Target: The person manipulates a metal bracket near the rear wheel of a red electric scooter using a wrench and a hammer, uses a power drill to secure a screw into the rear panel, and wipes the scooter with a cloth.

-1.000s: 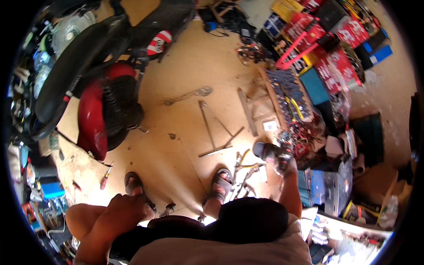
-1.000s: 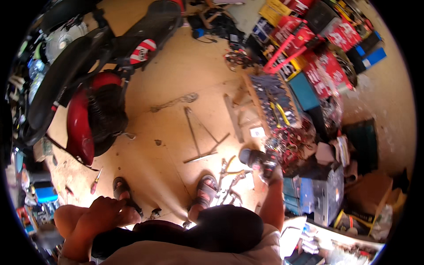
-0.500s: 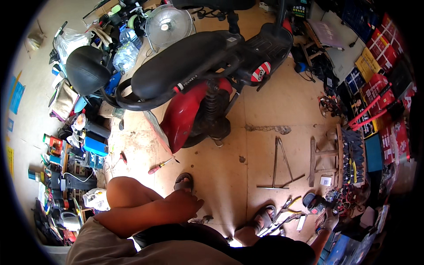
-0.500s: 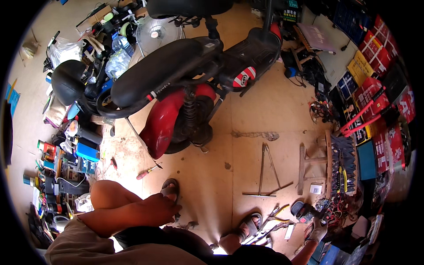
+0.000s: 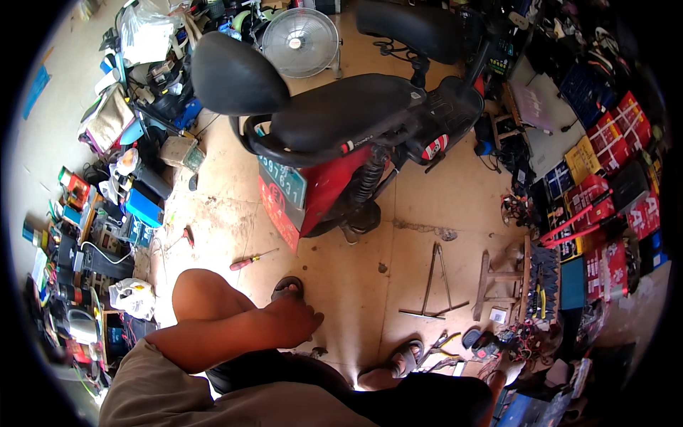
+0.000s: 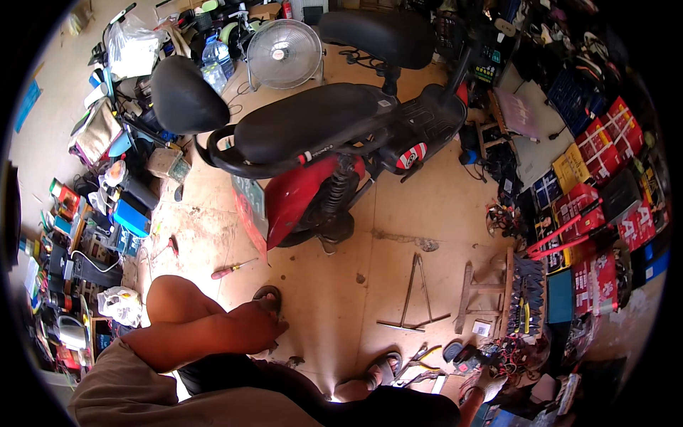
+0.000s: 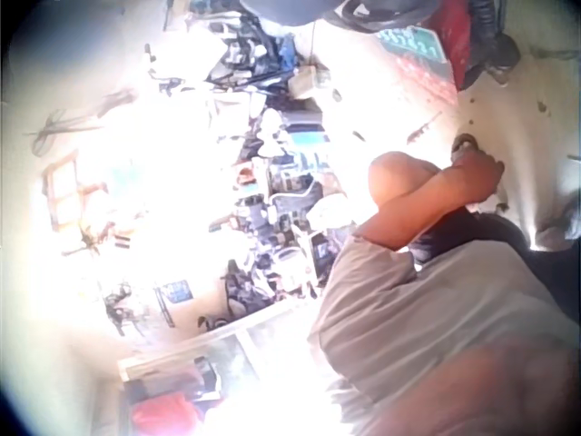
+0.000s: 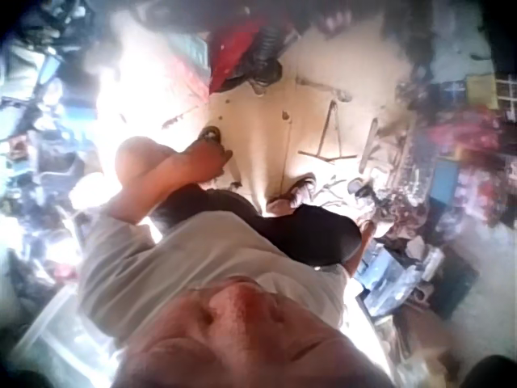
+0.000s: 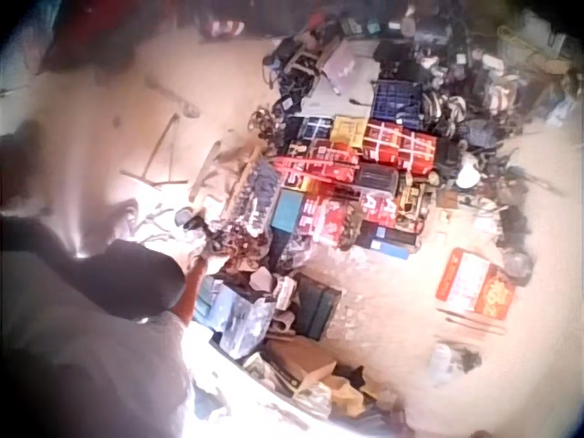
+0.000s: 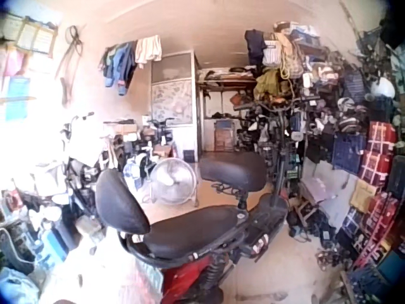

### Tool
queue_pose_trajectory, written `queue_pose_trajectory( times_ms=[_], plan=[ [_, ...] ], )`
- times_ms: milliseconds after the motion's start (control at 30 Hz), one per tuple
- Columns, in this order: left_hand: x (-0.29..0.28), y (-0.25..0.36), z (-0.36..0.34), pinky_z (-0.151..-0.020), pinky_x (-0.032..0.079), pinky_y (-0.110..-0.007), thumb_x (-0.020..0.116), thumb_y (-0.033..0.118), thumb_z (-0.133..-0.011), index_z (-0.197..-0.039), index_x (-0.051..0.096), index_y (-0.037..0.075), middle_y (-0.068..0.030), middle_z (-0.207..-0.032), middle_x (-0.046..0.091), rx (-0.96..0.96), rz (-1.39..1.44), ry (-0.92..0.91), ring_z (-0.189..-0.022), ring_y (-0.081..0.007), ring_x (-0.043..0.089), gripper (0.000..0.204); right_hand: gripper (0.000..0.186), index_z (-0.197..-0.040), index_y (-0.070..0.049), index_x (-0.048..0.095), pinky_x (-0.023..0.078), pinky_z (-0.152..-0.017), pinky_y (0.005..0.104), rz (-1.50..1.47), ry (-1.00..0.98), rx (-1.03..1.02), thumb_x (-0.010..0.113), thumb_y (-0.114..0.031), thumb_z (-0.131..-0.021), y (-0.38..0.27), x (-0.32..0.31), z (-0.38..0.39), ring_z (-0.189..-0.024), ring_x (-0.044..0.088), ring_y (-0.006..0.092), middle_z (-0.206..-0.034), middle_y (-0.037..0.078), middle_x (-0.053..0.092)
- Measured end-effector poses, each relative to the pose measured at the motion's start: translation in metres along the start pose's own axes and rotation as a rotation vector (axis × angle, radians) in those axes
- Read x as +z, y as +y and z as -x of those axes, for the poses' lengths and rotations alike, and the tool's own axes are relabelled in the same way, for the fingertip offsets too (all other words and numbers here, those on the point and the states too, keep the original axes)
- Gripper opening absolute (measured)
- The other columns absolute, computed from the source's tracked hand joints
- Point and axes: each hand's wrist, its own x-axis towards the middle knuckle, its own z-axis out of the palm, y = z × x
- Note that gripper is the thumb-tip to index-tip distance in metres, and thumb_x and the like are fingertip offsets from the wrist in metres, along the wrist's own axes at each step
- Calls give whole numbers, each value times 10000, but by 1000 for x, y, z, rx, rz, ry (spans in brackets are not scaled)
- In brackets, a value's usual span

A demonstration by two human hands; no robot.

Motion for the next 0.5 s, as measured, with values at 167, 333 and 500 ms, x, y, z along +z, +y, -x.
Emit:
queue_pose_trajectory(
  times_ms=[167, 333, 500],
  plan=[
    [10, -7, 16, -884, 532, -506, 732, 370, -937, -1124, 637, 11, -208, -950, 746, 7, 61, 59, -923, -418, 698, 416, 839, -1500, -5, 531, 525, -1061, 497, -63, 134, -91, 785, -479, -856, -28, -58, 18, -1288, 626, 407, -1395, 250, 652],
    [4, -5, 23, -926, 519, -600, 716, 364, -962, -1233, 642, 37, -171, -1086, 753, 46, 123, -21, -1046, -389, 732, 431, 457, -1310, 32, 668, 588, -869, 358, -807, 127, -339, 708, -305, -1005, -64, -125, 18, -981, 727, 244, -1132, 146, 745],
    [-14, 1, 35, -906, 562, -513, 709, 347, -965, -1230, 647, 31, -183, -1093, 748, 100, 159, 210, -1059, -395, 726, 418, 271, -1102, -16, 718, 398, -487, 220, -1136, -453, -409, 656, -276, -1056, -219, -263, 100, -557, 509, 51, -714, -35, 593]
  ],
)
